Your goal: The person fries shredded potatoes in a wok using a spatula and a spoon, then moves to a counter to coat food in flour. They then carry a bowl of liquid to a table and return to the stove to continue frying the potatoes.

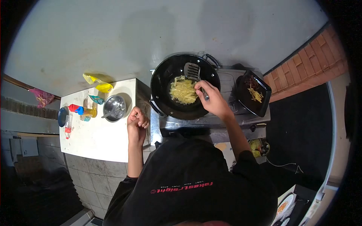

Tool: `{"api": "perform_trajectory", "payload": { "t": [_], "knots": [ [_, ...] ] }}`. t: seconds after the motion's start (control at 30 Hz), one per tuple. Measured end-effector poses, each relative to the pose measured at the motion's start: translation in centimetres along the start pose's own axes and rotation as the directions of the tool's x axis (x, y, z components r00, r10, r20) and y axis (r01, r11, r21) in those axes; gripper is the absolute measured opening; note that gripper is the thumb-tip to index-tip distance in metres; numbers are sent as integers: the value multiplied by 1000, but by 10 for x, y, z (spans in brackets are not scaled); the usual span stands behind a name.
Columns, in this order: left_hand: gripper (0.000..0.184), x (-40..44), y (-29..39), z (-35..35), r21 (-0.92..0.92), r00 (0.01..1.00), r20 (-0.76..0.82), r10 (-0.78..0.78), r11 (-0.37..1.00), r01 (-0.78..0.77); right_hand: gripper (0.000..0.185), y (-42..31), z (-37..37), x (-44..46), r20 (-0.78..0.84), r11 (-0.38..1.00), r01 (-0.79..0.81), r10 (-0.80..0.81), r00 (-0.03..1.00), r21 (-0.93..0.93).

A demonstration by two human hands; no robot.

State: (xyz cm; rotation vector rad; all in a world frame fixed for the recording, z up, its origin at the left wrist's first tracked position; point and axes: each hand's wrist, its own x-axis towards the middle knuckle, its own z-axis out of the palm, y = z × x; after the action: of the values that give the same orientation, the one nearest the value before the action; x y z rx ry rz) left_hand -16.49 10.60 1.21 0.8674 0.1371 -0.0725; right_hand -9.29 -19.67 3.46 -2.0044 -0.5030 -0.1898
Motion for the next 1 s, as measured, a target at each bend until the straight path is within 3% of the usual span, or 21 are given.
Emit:
{"api": "perform_trajectory", "payload": {
  "t": [0.23, 0.47, 0.6, 0.77, 0.87, 1.0],
  "knots": [
    [25, 6, -19, 2, -106, 999, -14, -30, 994, 28, 10, -4, -24, 7, 48, 995, -44, 48, 998, -87],
    [21, 10, -15, -6, -67, 999, -4, -36, 997, 36, 10, -13, -20, 5, 43, 973, -104, 115, 992, -205],
    [21, 16, -7, -9, -52, 1000, -12, -19, 998, 18, 10, -7, -6, -7, -12, 970, -168, 168, 986, -174],
    [25, 21, -7, -9, -63, 1000, 16, 0, 998, 1, 13, -11, 8, -14, 29, 983, -180, 180, 983, 22],
    [25, 23, -7, -7, -52, 1000, 22, -15, 999, 16, 11, -18, 2, -17, 11, 994, -107, 107, 994, -19],
    [26, 27, -10, -3, -42, 999, 14, -30, 999, 31, 11, -29, -13, -23, 31, 987, -135, 138, 990, -83]
  ]
}}
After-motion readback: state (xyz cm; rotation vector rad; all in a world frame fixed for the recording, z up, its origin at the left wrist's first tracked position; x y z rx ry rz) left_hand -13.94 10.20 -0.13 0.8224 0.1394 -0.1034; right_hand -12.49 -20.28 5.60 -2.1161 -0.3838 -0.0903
